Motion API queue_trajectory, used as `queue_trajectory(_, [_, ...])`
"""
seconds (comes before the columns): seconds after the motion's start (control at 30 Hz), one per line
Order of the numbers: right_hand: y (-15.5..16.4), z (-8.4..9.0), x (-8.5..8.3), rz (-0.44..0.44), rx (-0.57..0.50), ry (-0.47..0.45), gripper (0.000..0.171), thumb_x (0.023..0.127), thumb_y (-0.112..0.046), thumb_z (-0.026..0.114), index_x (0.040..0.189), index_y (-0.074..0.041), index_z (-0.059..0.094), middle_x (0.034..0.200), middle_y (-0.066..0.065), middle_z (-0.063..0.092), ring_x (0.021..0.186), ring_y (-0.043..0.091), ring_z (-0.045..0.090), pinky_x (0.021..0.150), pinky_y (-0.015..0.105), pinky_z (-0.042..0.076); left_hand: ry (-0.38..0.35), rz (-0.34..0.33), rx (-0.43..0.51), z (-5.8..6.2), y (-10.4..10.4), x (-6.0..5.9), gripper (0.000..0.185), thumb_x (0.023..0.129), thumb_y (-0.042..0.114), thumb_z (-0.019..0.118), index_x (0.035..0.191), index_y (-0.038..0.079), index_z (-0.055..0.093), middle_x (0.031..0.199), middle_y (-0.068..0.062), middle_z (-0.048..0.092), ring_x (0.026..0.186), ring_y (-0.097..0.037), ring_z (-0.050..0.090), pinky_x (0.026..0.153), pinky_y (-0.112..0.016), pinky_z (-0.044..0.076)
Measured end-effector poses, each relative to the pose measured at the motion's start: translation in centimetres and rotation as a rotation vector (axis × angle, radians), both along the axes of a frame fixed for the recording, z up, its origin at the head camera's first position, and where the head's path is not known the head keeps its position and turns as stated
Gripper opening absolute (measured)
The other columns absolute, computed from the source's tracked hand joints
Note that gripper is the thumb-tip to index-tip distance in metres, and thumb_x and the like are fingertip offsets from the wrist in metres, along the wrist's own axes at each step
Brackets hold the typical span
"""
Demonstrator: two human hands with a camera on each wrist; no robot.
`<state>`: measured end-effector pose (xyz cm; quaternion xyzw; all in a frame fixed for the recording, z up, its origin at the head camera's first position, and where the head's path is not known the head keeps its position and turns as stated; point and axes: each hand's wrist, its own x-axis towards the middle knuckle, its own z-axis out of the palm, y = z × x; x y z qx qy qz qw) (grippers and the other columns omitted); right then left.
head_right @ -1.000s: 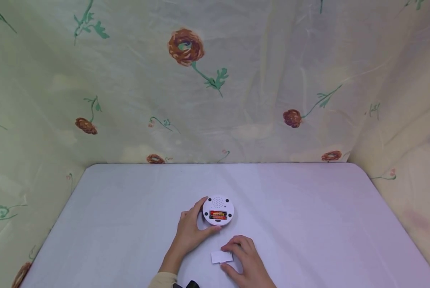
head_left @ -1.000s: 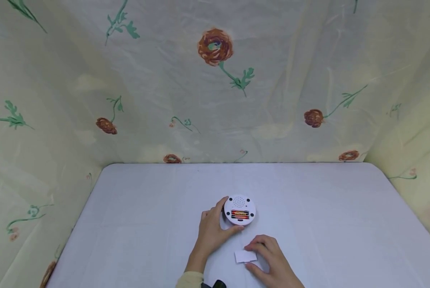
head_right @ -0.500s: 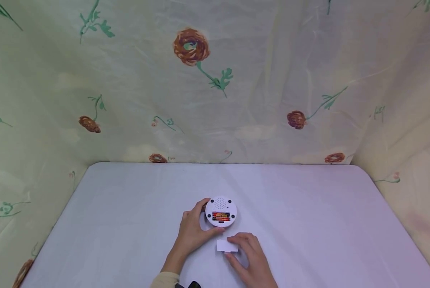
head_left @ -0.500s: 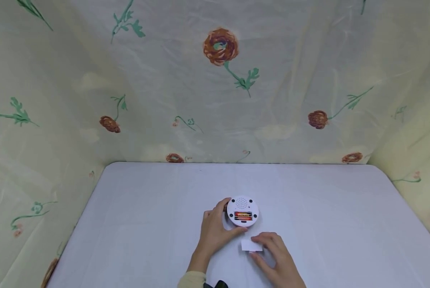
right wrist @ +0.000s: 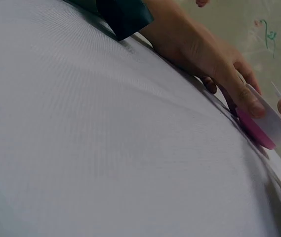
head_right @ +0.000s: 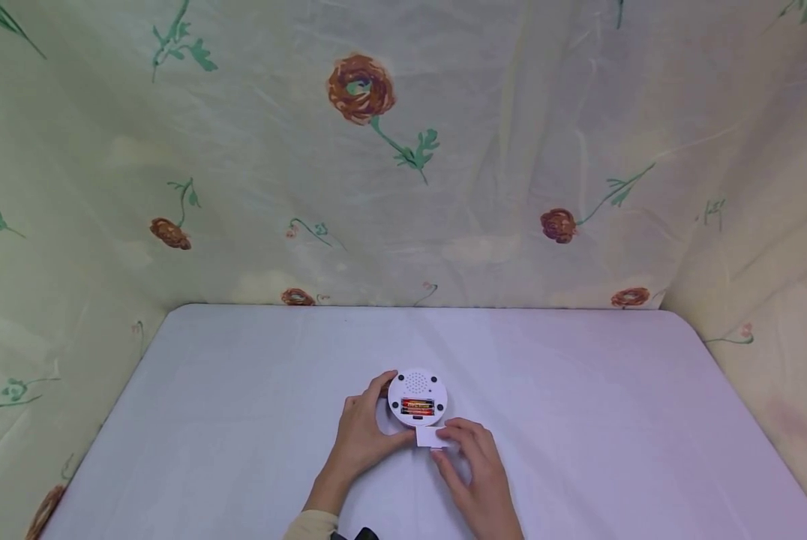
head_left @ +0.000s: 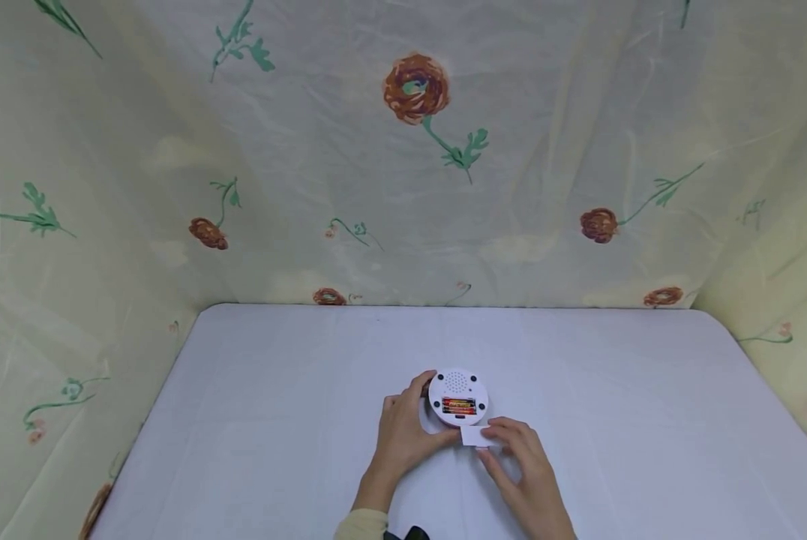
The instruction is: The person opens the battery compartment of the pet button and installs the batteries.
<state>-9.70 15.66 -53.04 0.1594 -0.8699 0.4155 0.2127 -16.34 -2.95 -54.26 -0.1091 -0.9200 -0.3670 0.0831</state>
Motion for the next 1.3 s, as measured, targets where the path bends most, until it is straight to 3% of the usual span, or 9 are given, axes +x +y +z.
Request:
queue_trajectory(0.27, [-0.1,0.3,-1.2,-0.056,0.045,-0.023,0.037,0.08,-0.008,0.074,0.114,-0.014,0.062,0.121,0.001,0.055,0.109,0.008,0.045,0.077,0.015,0.042,0.028,-0.004,-0.008,-0.2,0.4,0.1,0.094,0.063,0.059,0.078,0.14,0.02,0.04,0.131,0.004,0.059,0.116,-0.008,0.057,0.088,-0.03,0.036])
queue_trajectory(0.67, [-0.4,0.5,-2.3,-0.073,0.073,0.045,0.032,0.077,-0.007,0.076,0.106,-0.012,0.065,0.121,0.004,0.057,0.105,0.01,0.045,0.069,0.014,0.038,0.039,-0.007,-0.023,-0.1,0.6,0.0,0.092,0.065,0.063,0.075,0.139,0.021,0.041,0.132,0.005,0.059,0.115,-0.007,0.057,0.088,-0.032,0.036])
queue_trajectory(0.9, [-0.5,0.4,-2.6,-0.067,0.048,0.032,0.03,0.078,-0.007,0.076,0.105,-0.013,0.066,0.119,0.002,0.059,0.099,0.007,0.048,0.077,0.012,0.037,0.031,-0.004,-0.03,-0.1,0.6,0.0,0.09,0.065,0.058,0.077,0.139,0.02,0.041,0.131,0.004,0.06,0.116,-0.009,0.057,0.088,-0.032,0.036])
queue_trajectory(1.1, [-0.9,0.2,-3.1,-0.059,0.027,0.082,0.028,0.077,-0.005,0.076,0.103,-0.01,0.067,0.117,0.006,0.06,0.102,0.012,0.05,0.086,0.008,0.036,0.035,-0.01,-0.021,-0.2,0.5,0.0,0.091,0.066,0.058,0.077,0.139,0.02,0.041,0.132,0.004,0.059,0.117,-0.009,0.057,0.089,-0.032,0.035])
queue_trajectory(1.3, [-1.6,0.0,-3.5,-0.075,0.035,0.073,0.025,0.079,-0.007,0.074,0.103,-0.013,0.068,0.117,0.004,0.06,0.097,0.008,0.048,0.069,0.014,0.037,0.036,0.007,-0.009,-0.4,0.0,0.0,0.089,0.067,0.061,0.074,0.139,0.021,0.042,0.133,0.004,0.058,0.117,-0.01,0.057,0.089,-0.032,0.035])
